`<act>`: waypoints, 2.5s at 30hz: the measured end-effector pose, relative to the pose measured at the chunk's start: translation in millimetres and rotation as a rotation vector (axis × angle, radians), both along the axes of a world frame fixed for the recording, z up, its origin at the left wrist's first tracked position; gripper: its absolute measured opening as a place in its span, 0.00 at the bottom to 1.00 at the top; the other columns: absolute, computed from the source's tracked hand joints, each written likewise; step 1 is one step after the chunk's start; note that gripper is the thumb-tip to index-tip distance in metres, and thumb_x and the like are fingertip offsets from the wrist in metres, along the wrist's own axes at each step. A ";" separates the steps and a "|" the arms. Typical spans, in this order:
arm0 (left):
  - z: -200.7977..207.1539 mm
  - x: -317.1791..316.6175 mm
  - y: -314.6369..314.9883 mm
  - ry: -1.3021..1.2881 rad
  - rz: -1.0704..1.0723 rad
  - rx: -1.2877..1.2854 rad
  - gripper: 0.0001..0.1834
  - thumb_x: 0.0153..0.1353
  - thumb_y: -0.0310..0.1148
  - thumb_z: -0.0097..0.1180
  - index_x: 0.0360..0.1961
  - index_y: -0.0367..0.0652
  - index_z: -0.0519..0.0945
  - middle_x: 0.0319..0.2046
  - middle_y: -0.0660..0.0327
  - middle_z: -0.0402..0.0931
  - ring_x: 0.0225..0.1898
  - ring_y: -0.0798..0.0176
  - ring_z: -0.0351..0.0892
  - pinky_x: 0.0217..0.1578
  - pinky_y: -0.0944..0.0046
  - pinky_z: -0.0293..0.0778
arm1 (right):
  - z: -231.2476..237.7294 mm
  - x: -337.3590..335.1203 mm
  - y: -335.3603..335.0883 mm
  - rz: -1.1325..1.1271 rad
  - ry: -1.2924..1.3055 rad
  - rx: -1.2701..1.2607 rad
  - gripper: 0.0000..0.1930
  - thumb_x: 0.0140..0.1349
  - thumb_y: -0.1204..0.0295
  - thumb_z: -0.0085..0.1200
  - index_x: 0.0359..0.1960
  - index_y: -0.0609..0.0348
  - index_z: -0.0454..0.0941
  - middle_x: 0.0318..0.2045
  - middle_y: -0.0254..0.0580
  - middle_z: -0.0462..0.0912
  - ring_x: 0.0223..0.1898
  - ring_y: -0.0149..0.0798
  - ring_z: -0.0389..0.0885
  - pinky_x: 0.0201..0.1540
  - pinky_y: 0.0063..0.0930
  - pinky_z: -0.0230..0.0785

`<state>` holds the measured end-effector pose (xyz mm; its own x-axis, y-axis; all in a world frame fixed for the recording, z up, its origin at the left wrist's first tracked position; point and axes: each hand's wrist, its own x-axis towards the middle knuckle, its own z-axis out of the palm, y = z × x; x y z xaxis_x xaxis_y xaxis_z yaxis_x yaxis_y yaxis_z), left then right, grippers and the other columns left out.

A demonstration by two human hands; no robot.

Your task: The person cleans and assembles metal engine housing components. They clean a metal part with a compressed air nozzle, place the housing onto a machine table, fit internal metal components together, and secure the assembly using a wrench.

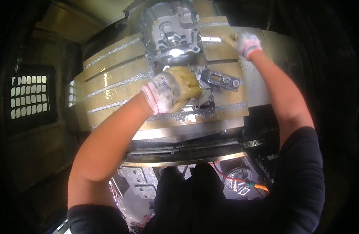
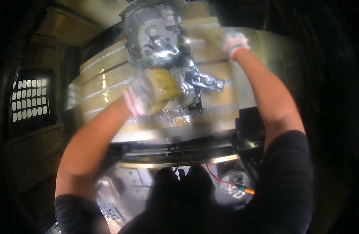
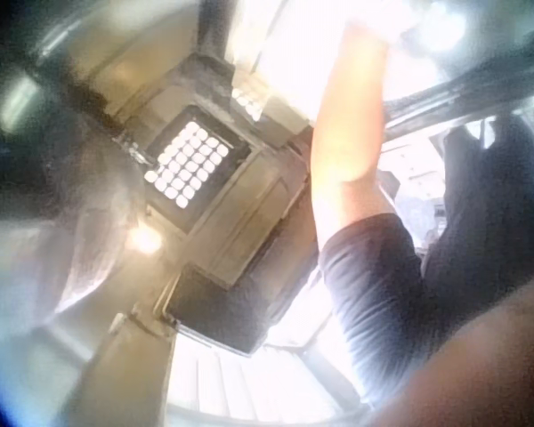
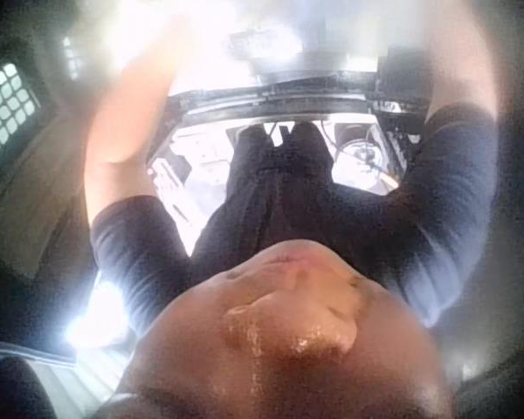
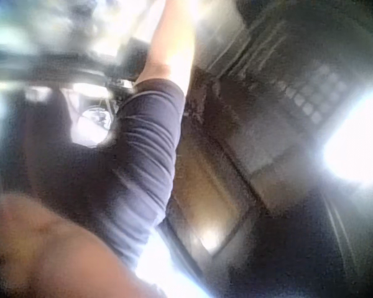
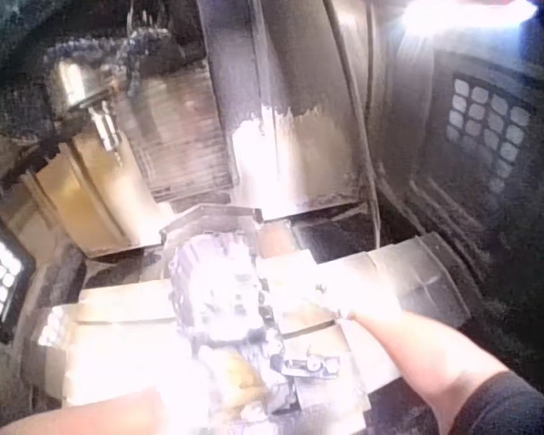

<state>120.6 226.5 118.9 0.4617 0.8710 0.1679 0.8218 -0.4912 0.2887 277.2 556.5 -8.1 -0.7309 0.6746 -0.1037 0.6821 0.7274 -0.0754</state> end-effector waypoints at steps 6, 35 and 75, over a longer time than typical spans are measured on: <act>-0.5 5.1 -8.6 -0.028 0.039 -0.116 0.12 0.55 0.24 0.59 0.40 0.48 0.87 0.39 0.58 0.86 0.45 0.52 0.86 0.53 0.52 0.81 | 129.0 46.7 -26.4 0.077 -0.203 -0.155 0.40 0.60 0.30 0.54 0.47 0.60 0.88 0.41 0.51 0.90 0.45 0.51 0.88 0.53 0.39 0.77; -137.9 191.1 -599.1 -0.767 1.571 -0.301 0.13 0.66 0.27 0.58 0.50 0.37 0.84 0.49 0.44 0.84 0.53 0.44 0.83 0.60 0.51 0.75 | 75.2 22.7 -401.0 -1.225 1.307 -1.481 0.21 0.79 0.53 0.41 0.27 0.47 0.71 0.13 0.25 0.61 0.16 0.32 0.66 0.20 0.33 0.65; -98.7 150.8 -400.5 -0.948 1.070 -0.452 0.12 0.62 0.25 0.64 0.48 0.38 0.85 0.51 0.52 0.86 0.52 0.53 0.86 0.55 0.58 0.80 | 104.2 227.5 -236.3 -0.606 0.545 -1.458 0.13 0.71 0.68 0.52 0.48 0.66 0.77 0.18 0.26 0.66 0.15 0.26 0.65 0.13 0.22 0.60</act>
<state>271.4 -173.9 20.2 -0.5333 0.7762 -0.3363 0.1512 0.4786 0.8649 504.7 320.3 96.2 -0.5768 0.4282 -0.6957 0.4878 -0.5026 -0.7138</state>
